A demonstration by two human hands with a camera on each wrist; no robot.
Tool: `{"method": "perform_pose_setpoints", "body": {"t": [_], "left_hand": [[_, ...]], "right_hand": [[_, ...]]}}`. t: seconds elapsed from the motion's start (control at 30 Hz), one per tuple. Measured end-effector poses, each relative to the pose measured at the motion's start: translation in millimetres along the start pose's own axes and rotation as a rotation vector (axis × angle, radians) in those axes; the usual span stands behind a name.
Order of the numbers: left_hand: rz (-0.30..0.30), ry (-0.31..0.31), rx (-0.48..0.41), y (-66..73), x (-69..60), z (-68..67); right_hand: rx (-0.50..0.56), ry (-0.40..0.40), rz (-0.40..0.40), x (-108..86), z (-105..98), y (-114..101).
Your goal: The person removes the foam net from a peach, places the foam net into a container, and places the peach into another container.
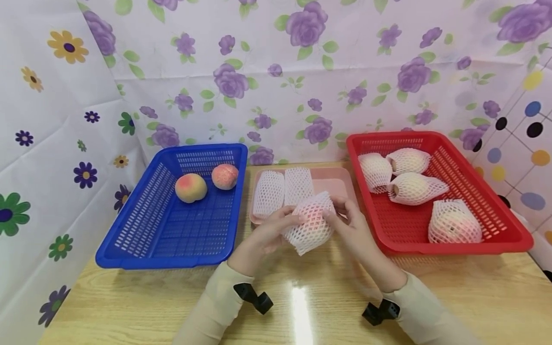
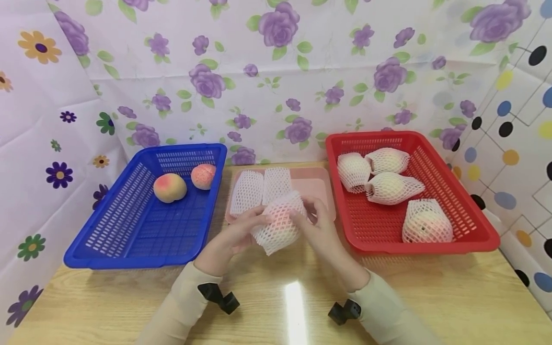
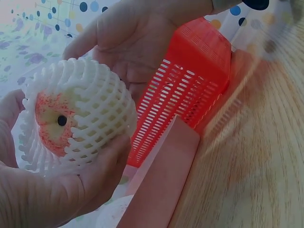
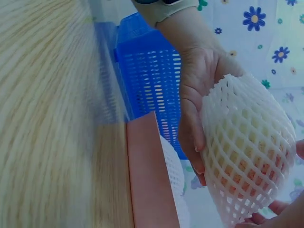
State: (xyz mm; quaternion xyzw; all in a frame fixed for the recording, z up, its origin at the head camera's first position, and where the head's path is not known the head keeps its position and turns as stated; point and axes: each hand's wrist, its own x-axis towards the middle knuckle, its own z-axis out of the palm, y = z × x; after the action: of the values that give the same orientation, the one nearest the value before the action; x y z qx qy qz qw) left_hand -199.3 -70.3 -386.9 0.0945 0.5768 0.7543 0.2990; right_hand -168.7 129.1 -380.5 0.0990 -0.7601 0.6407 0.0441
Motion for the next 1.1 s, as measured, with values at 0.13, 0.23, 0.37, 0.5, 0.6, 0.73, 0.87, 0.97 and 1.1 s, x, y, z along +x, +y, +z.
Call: {"method": "perform_pose_setpoints", "body": {"t": [0.13, 0.23, 0.37, 0.5, 0.6, 0.73, 0.87, 0.97, 1.1], "left_hand": [[0.008, 0.03, 0.002, 0.4, -1.4, 0.6], [0.031, 0.043, -0.015, 0.5, -2.3, 0.8], [0.054, 0.041, -0.042, 0.6, -1.8, 0.0], [0.064, 0.051, -0.051, 1.0, -1.2, 0.2], [0.064, 0.077, -0.042, 1.0, -0.9, 1.4], [0.062, 0.115, -0.025, 2.0, -1.7, 2.8], [0.062, 0.133, -0.024, 3.3, -2.9, 4.3], [0.063, 0.135, -0.004, 4.8, -4.6, 5.2], [0.074, 0.099, 0.047, 6.4, -5.4, 4.1]], "right_hand": [[-0.011, 0.01, 0.074, 2.5, -0.7, -0.3], [-0.033, -0.005, 0.118, 2.9, -3.8, 0.7], [-0.026, -0.041, 0.168, 3.2, -7.9, 2.2], [0.028, -0.079, 0.197, 2.4, -10.6, 2.6], [0.075, -0.102, 0.205, 1.6, -10.9, 3.4], [0.103, -0.115, 0.201, 1.5, -8.8, 4.6], [0.099, -0.112, 0.208, 1.3, -7.9, 5.8], [0.096, -0.113, 0.23, 1.1, -8.9, 5.8], [0.089, -0.119, 0.258, 1.0, -11.7, 2.7]]}}
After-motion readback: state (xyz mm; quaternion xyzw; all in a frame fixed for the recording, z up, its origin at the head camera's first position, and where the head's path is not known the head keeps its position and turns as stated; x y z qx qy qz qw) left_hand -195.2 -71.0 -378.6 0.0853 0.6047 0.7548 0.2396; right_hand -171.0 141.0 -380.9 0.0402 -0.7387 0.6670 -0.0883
